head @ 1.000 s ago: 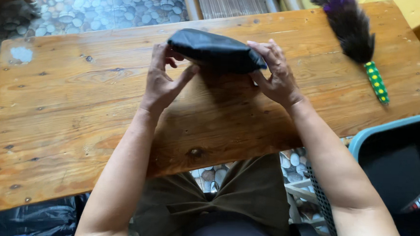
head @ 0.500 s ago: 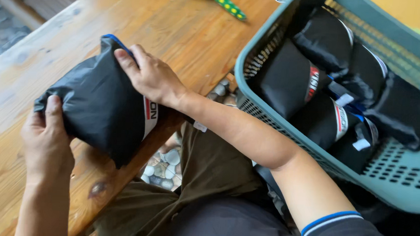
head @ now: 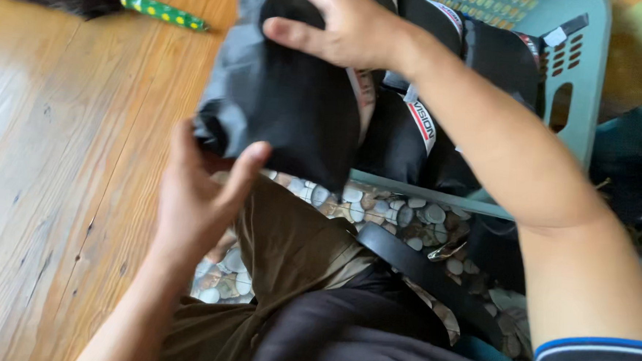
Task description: The person cleans a small black bag by hand and with a feather duster on a wooden table. They then retrieve a larger black bag from a basket, unfold it on the table, and wipe it down with the duster.
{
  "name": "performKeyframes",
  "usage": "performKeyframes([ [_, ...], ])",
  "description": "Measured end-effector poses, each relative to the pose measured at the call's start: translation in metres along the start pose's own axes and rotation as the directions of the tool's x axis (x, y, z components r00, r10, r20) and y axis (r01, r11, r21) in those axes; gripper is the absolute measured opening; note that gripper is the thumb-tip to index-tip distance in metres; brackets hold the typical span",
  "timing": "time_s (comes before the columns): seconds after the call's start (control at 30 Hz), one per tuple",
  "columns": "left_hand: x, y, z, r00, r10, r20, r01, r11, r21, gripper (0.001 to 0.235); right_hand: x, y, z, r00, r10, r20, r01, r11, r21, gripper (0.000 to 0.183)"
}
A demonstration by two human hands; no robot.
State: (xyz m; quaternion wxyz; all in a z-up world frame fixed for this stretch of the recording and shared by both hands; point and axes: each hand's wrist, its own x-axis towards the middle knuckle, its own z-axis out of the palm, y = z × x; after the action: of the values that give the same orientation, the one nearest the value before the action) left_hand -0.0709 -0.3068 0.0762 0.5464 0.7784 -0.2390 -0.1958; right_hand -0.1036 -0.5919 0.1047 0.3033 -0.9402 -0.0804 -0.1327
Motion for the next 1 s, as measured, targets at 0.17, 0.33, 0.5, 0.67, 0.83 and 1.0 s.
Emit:
performKeyframes([
  [0.17, 0.029, 0.032, 0.108, 0.91, 0.08, 0.406, -0.173, 0.965, 0.197, 0.059, -0.103, 0.035, -0.085, 0.944, 0.327, 0.039, -0.321, 0.941, -0.111, 0.07],
  [0.33, 0.046, 0.001, 0.218, 0.78, 0.126, 0.613, -0.27, 0.952, 0.148, 0.057, -0.183, 0.064, -0.103, 0.726, 0.683, 0.083, -0.683, 0.73, -0.021, 0.06],
  [0.5, 0.038, -0.02, 0.28, 0.516, 0.012, 0.856, -0.496, 0.819, 0.288, 0.079, -0.232, 0.093, -0.09, 0.378, 0.922, 0.081, -0.844, 0.38, -0.379, 0.096],
  [0.67, 0.033, -0.003, 0.264, 0.34, 0.019, 0.94, -0.698, 0.675, 0.239, 0.112, -0.238, 0.079, -0.074, 0.451, 0.89, 0.063, -0.603, 0.357, -0.713, 0.081],
  [0.83, 0.028, -0.034, 0.286, 0.351, 0.243, 0.904, -0.833, 0.522, 0.183, 0.104, -0.212, 0.054, -0.055, 0.423, 0.891, 0.166, -0.532, 0.392, -0.75, 0.069],
  [1.0, 0.015, -0.048, 0.291, 0.493, 0.364, 0.791, -0.85, 0.395, 0.348, 0.099, -0.224, 0.077, -0.033, 0.583, 0.8, 0.14, -0.261, 0.348, -0.9, 0.065],
])
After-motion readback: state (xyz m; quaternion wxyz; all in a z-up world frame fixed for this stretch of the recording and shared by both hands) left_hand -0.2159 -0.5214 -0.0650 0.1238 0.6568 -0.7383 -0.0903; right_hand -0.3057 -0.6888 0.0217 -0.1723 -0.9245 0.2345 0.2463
